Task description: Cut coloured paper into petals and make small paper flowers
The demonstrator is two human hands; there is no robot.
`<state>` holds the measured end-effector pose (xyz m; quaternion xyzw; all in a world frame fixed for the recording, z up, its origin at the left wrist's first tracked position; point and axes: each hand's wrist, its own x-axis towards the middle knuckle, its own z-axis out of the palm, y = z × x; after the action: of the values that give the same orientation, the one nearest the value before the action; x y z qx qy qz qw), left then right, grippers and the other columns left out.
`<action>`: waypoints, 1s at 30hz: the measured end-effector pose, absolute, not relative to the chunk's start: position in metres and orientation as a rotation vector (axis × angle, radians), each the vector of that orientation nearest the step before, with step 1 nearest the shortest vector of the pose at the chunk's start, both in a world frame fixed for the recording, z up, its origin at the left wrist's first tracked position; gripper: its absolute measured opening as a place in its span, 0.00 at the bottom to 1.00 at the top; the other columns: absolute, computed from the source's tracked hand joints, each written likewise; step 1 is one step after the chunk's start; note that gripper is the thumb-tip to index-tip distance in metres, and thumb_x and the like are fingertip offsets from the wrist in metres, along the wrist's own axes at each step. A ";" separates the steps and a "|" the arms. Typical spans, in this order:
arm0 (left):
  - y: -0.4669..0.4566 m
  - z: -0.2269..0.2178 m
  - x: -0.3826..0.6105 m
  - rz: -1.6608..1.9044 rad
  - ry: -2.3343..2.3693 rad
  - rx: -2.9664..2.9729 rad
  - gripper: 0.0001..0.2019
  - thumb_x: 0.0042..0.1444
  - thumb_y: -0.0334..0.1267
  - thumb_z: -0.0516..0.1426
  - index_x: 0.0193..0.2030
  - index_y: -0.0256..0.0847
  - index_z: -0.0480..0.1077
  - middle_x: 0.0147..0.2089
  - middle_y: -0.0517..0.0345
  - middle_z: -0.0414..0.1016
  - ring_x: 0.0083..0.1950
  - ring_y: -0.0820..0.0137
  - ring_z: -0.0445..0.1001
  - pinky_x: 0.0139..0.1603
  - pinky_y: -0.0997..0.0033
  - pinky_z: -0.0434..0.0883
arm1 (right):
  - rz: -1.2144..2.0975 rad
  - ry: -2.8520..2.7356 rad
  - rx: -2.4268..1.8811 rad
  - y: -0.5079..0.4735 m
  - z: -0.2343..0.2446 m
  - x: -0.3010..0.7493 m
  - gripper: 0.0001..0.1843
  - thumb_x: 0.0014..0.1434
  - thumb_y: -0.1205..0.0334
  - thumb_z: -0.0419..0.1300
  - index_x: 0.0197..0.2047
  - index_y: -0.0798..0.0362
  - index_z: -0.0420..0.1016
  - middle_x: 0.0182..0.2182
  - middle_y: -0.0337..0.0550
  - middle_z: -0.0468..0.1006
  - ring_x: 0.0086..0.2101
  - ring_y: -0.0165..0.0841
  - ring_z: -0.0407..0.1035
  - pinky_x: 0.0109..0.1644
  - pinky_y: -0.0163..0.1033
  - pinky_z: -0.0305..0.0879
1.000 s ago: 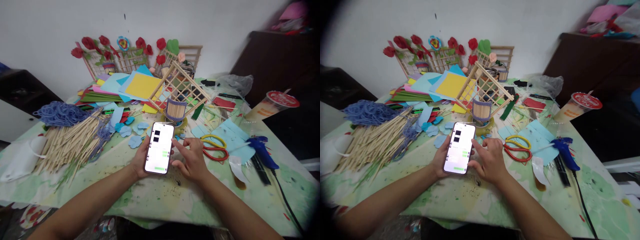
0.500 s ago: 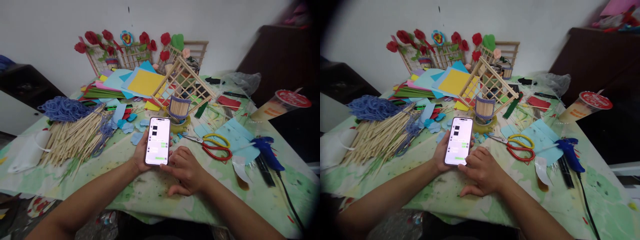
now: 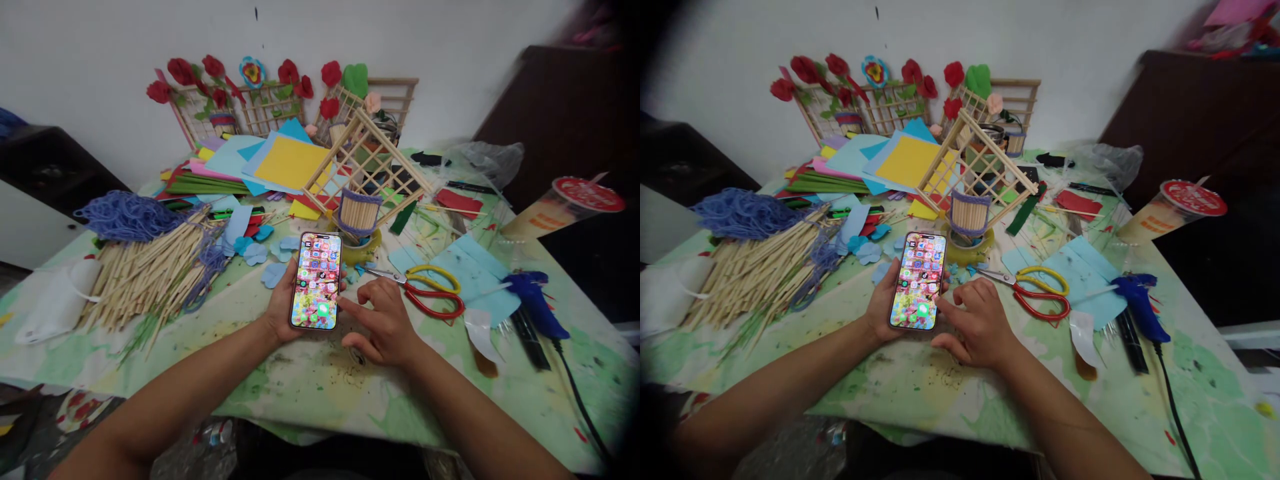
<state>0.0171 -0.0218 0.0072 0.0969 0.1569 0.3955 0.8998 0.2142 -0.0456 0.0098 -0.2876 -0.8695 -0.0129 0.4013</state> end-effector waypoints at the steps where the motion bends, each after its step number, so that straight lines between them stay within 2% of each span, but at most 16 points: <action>1: -0.022 0.007 0.017 0.825 0.319 0.206 0.35 0.59 0.59 0.42 0.61 0.33 0.60 0.50 0.40 0.74 0.44 0.58 0.76 0.43 0.58 0.72 | -0.037 -2.197 -0.728 -0.046 0.010 0.214 0.25 0.62 0.44 0.46 0.51 0.52 0.70 0.31 0.43 0.62 0.34 0.37 0.58 0.40 0.46 0.54; 6: -0.021 0.010 0.019 0.874 0.312 0.224 0.33 0.60 0.58 0.41 0.61 0.32 0.61 0.50 0.40 0.74 0.45 0.60 0.76 0.43 0.60 0.72 | -0.038 -2.201 -0.725 -0.047 0.009 0.213 0.25 0.62 0.44 0.46 0.50 0.52 0.70 0.31 0.43 0.63 0.34 0.37 0.58 0.39 0.46 0.53; 19: -0.023 0.011 0.021 0.910 0.366 0.241 0.32 0.61 0.57 0.41 0.61 0.34 0.61 0.49 0.42 0.74 0.45 0.59 0.75 0.46 0.57 0.71 | -0.016 -2.255 -0.737 -0.049 0.011 0.210 0.25 0.61 0.44 0.48 0.44 0.56 0.73 0.32 0.45 0.63 0.34 0.38 0.58 0.40 0.46 0.53; 25: -0.024 0.012 0.022 0.883 0.366 0.250 0.34 0.59 0.58 0.43 0.60 0.30 0.61 0.49 0.39 0.74 0.47 0.57 0.74 0.49 0.56 0.69 | 0.055 -2.376 -0.683 -0.053 0.005 0.202 0.30 0.60 0.42 0.49 0.54 0.56 0.68 0.36 0.48 0.65 0.40 0.41 0.58 0.46 0.50 0.54; 30: -0.025 0.011 0.021 0.854 0.358 0.270 0.35 0.59 0.59 0.42 0.60 0.29 0.61 0.48 0.39 0.74 0.48 0.55 0.74 0.50 0.56 0.68 | 0.031 -2.409 -0.677 -0.056 0.004 0.196 0.31 0.59 0.40 0.47 0.56 0.54 0.67 0.38 0.47 0.65 0.41 0.40 0.58 0.48 0.49 0.53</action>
<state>0.0213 -0.0245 0.0113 0.1296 0.1722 0.4107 0.8859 0.1959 -0.0563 0.0044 -0.2569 -0.9140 0.0119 0.3139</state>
